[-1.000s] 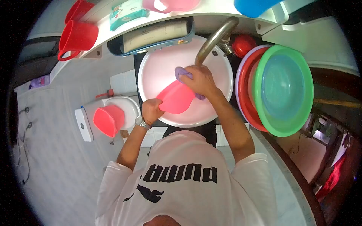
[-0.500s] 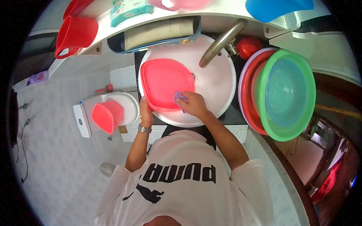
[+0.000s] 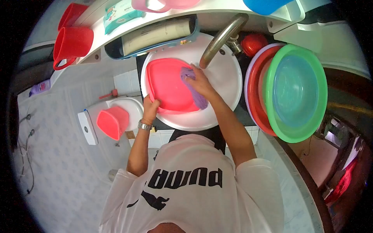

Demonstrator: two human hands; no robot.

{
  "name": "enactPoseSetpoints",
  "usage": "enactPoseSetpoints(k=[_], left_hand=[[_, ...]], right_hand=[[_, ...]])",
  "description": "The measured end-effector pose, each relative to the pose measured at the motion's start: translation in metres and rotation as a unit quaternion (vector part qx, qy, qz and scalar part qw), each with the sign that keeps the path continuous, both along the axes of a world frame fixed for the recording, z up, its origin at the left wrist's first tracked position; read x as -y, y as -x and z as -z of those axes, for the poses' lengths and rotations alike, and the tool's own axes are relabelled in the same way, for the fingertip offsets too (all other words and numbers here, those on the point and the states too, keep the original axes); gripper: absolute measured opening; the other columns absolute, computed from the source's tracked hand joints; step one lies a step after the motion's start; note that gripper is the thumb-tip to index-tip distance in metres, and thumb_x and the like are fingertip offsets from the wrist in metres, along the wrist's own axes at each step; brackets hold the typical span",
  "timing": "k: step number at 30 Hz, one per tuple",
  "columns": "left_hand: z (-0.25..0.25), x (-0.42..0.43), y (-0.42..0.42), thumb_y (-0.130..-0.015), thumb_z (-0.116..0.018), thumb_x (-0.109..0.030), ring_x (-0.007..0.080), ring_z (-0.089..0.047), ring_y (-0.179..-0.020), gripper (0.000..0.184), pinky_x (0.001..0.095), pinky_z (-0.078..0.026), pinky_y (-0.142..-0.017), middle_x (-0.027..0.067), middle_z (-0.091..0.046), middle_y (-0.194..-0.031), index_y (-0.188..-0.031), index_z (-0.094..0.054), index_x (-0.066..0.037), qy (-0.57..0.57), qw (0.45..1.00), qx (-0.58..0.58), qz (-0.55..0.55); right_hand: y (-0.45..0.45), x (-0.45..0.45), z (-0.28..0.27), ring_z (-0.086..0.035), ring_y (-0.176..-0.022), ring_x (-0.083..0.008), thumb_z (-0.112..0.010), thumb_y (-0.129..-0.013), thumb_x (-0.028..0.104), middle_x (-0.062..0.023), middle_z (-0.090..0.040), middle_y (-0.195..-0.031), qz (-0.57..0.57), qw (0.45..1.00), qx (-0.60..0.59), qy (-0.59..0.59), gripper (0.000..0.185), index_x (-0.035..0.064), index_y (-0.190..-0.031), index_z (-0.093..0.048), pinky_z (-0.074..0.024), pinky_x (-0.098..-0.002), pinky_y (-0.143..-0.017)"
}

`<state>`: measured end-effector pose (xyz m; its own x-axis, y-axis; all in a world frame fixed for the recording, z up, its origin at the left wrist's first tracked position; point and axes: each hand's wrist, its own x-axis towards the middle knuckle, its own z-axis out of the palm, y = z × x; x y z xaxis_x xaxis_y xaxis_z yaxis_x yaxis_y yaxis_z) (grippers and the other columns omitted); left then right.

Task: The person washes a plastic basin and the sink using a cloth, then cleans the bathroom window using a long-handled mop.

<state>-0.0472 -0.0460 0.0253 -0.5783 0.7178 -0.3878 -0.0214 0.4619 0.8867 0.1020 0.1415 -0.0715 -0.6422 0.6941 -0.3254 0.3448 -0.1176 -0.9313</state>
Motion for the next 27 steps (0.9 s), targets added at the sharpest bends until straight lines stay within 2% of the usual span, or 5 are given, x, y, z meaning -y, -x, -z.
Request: enactPoseSetpoints(k=[4,8,16,23,27], left_hand=[[-0.006,-0.005,-0.005,-0.072,-0.054,-0.013,0.0169,-0.059,-0.071,0.033,0.0319,-0.048,-0.069,0.0075,-0.065,-0.08,-0.097,-0.06,0.007,-0.017,0.997,-0.065,0.035],[-0.003,-0.006,-0.005,-0.067,-0.053,-0.006,0.0268,-0.064,-0.07,0.034,0.0338,-0.05,-0.07,0.0181,-0.066,-0.08,-0.098,-0.061,0.006,-0.051,0.985,-0.142,0.082],[-0.018,-0.018,-0.011,-0.066,-0.054,-0.006,0.0302,-0.064,-0.069,0.031,0.0356,-0.05,-0.068,0.019,-0.065,-0.077,-0.094,-0.06,0.006,-0.032,0.983,-0.158,0.092],[-0.004,-0.005,-0.016,-0.066,-0.053,-0.006,0.0303,-0.062,-0.065,0.028,0.0359,-0.049,-0.064,0.0184,-0.064,-0.073,-0.09,-0.06,0.006,-0.054,0.976,-0.201,0.064],[0.019,0.016,-0.013,-0.066,-0.052,-0.008,0.0293,-0.062,-0.063,0.026,0.0362,-0.048,-0.061,0.0188,-0.063,-0.07,-0.087,-0.06,0.006,-0.041,0.986,-0.161,0.009]], right_hand=[[-0.003,0.015,0.024,-0.051,-0.112,-0.0361,-0.058,-0.077,0.011,-0.0207,-0.053,-0.119,-0.126,0.951,0.187,-0.21,0.055,0.004,-0.131,-0.047,-0.0433,-0.0414,-0.095],[0.014,0.032,0.027,-0.053,-0.106,-0.0383,-0.056,-0.075,0.006,-0.0213,-0.053,-0.115,-0.012,0.968,0.2,-0.152,0.054,0.0034,-0.128,-0.049,-0.0443,-0.0436,-0.092],[0.061,0.054,-0.105,-0.052,-0.105,-0.0376,-0.058,-0.071,-0.005,-0.0202,-0.051,-0.115,-0.057,0.966,-0.103,-0.23,0.054,0.0019,-0.125,-0.053,-0.0451,-0.0398,-0.091],[0.054,0.019,-0.027,-0.052,-0.106,-0.0345,-0.056,-0.074,-0.002,-0.0167,-0.054,-0.112,-0.063,0.925,-0.103,-0.36,0.048,0.0091,-0.12,-0.057,-0.0458,-0.041,-0.09],[0.006,0.026,0.025,-0.054,-0.104,-0.0349,-0.06,-0.075,0.004,-0.015,-0.056,-0.112,-0.056,0.949,0.105,-0.293,0.04,0.0088,-0.115,-0.057,-0.0469,-0.0423,-0.087]])
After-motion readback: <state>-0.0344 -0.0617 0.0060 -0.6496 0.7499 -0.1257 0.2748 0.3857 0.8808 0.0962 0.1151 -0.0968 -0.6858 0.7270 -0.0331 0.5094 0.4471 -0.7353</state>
